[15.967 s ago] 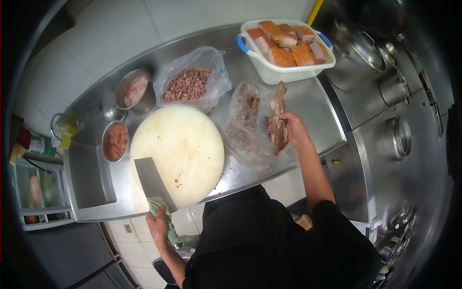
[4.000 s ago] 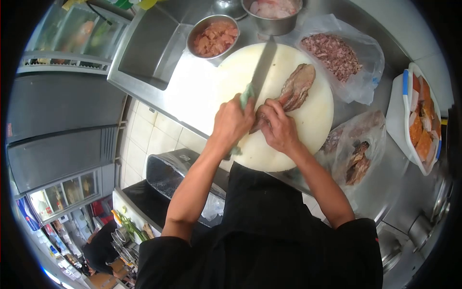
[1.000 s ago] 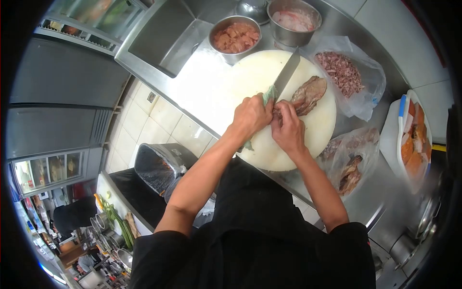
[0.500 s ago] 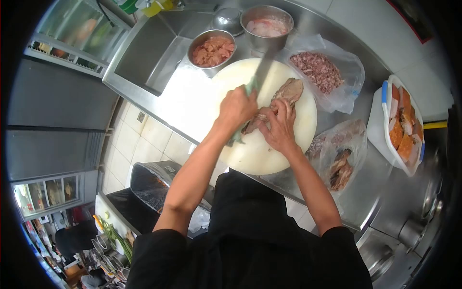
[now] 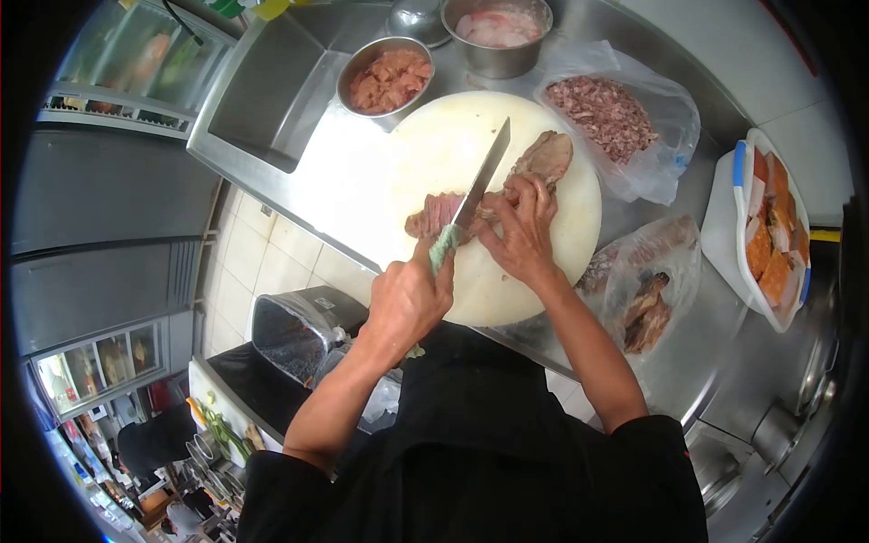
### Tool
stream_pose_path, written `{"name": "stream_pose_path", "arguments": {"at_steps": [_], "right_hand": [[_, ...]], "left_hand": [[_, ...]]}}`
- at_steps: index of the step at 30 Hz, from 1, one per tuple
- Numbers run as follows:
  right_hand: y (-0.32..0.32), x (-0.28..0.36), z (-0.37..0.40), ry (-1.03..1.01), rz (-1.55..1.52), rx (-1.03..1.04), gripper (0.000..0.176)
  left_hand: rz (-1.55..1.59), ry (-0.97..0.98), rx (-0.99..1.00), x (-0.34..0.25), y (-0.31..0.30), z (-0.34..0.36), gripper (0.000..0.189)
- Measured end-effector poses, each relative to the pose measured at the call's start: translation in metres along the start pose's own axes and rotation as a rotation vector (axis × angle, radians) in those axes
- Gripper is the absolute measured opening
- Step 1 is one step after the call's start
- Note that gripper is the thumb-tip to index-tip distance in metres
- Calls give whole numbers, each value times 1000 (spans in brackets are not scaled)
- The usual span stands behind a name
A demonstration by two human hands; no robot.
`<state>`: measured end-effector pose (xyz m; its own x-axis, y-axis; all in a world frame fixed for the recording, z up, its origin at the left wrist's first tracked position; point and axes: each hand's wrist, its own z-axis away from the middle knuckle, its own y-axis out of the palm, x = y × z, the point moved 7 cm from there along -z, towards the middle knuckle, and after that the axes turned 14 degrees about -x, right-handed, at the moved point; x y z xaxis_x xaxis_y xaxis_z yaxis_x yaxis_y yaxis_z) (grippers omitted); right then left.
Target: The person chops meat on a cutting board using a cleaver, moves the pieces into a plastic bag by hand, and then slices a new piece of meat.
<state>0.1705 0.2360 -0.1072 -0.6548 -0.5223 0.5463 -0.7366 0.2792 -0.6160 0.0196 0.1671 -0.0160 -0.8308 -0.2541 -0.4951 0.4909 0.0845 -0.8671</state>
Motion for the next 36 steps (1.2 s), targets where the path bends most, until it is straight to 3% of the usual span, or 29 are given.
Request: {"name": "stream_pose_path", "arguments": {"at_steps": [6, 8, 16, 18, 21, 24, 26, 31, 36], "right_hand": [[1, 2, -2, 25, 16, 26, 34], [0, 0, -1, 26, 17, 22, 35], [3, 2, -3, 15, 44, 13, 32], [2, 3, -6, 9, 62, 12, 32], [1, 2, -4, 29, 77, 24, 32], [2, 4, -3, 6, 54, 15, 32], [3, 1, -1, -8, 61, -8, 34], [3, -1, 0, -32, 44, 23, 32], [-4, -1, -2, -19, -3, -25, 31]], "left_hand": [[-17, 54, 27, 16, -9, 33, 28], [-37, -9, 74, 25, -15, 44, 27], [6, 63, 2, 7, 14, -7, 30], [-72, -68, 86, 20, 4, 23, 26], [-39, -91, 101, 35, 6, 39, 28], [-11, -73, 91, 26, 36, -2, 34], [56, 113, -131, 6, 48, -31, 32], [124, 34, -103, -8, 61, -93, 32], [181, 17, -89, -16, 24, -87, 35]]}}
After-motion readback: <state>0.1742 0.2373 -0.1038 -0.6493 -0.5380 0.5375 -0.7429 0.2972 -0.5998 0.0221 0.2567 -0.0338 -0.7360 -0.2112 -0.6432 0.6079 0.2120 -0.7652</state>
